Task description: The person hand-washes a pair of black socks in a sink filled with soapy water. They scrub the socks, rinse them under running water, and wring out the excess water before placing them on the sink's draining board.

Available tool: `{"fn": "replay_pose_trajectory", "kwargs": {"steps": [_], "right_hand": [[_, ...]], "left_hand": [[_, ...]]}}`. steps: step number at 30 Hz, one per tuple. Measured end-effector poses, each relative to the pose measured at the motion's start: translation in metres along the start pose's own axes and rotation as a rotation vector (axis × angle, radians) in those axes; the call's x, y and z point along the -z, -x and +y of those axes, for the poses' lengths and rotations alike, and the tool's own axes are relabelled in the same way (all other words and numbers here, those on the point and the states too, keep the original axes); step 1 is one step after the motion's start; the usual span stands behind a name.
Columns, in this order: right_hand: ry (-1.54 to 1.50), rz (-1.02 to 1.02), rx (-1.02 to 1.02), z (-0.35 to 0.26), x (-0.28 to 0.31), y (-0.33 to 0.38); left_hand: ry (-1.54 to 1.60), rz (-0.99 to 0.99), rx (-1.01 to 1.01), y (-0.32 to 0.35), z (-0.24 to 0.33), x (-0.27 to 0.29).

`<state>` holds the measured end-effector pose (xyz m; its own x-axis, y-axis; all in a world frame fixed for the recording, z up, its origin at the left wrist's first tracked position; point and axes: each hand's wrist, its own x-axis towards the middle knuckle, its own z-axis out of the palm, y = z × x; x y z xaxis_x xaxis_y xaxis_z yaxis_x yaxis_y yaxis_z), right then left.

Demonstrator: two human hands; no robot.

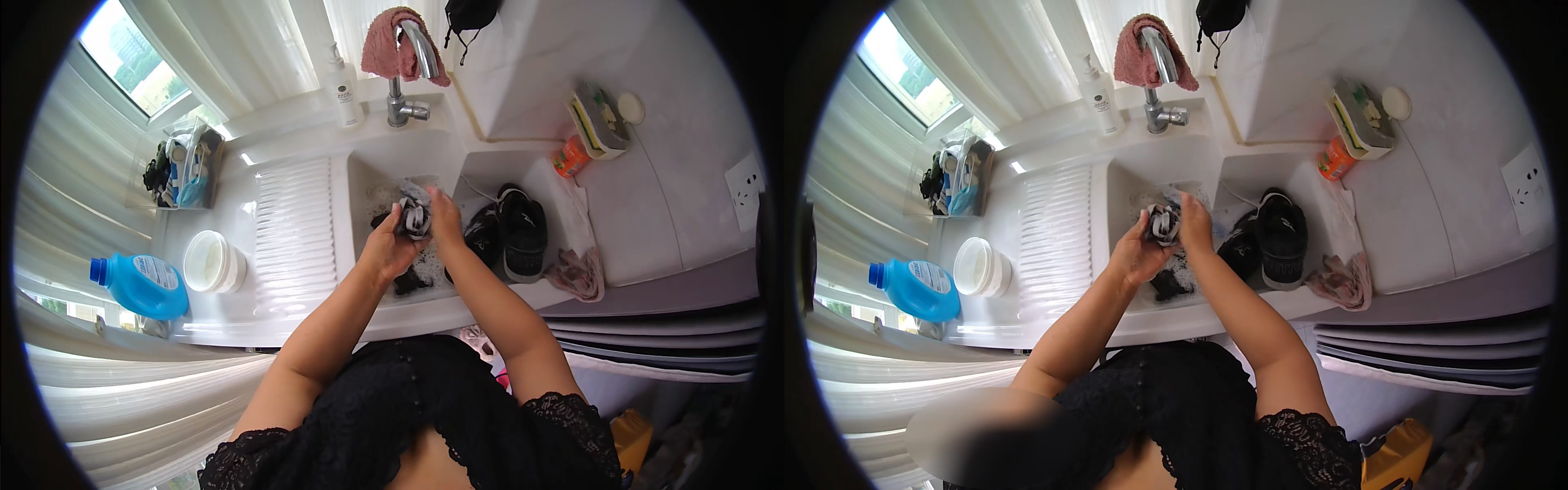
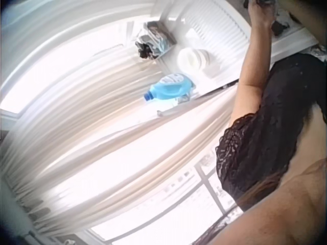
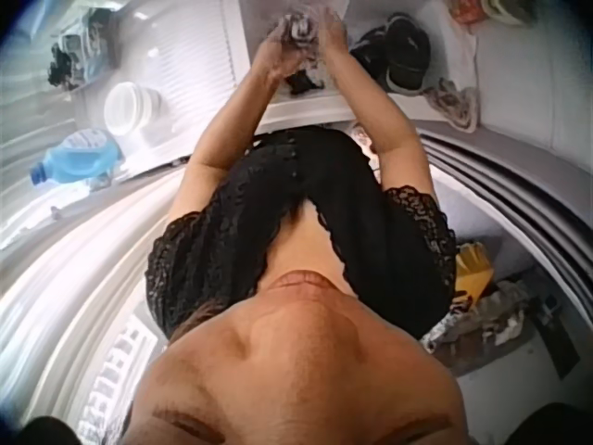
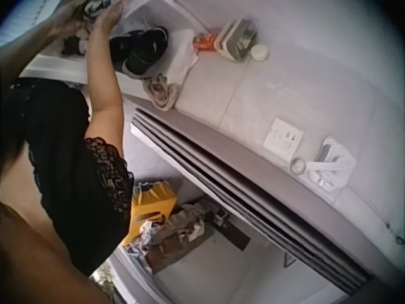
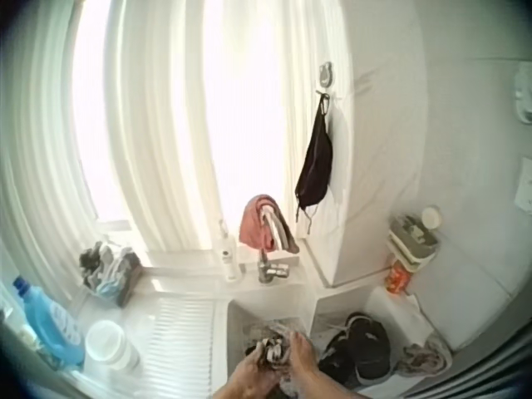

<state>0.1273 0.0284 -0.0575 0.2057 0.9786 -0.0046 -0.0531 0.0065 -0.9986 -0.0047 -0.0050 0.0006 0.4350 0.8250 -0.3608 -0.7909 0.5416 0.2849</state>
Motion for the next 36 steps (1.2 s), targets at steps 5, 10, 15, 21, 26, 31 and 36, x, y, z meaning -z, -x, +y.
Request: {"fn": "replay_pose_trajectory", "kwargs": {"steps": [5, 10, 15, 21, 26, 31, 36], "right_hand": [[-0.122, -0.061, -0.167, -0.049, 0.005, 0.027], [0.271, -0.224, 0.231, -0.057, -0.012, 0.036], [0.156, 0.021, 0.091, -0.057, -0.029, 0.041], [0.449, 0.116, 0.083, -0.035, -0.032, 0.014], [0.471, -0.065, 0.494, -0.055, -0.049, 0.053], [0.556, 0.062, 0.237, -0.023, -0.030, 0.019], [0.544, -0.026, 0.459, -0.041, -0.048, 0.044]], "left_hand": [[0.042, 0.170, -0.077, -0.018, 0.014, 0.024], [-0.292, 0.287, -0.091, -0.006, 0.005, -0.003], [-0.205, 0.329, -0.046, -0.019, 0.012, 0.010], [-0.169, 0.437, -0.046, -0.018, 0.000, 0.002], [-0.003, 0.063, 0.079, -0.024, 0.015, 0.038], [-0.111, 0.456, 0.042, -0.026, -0.002, 0.003], [-0.015, -0.224, 0.093, -0.048, 0.005, 0.088]]}}
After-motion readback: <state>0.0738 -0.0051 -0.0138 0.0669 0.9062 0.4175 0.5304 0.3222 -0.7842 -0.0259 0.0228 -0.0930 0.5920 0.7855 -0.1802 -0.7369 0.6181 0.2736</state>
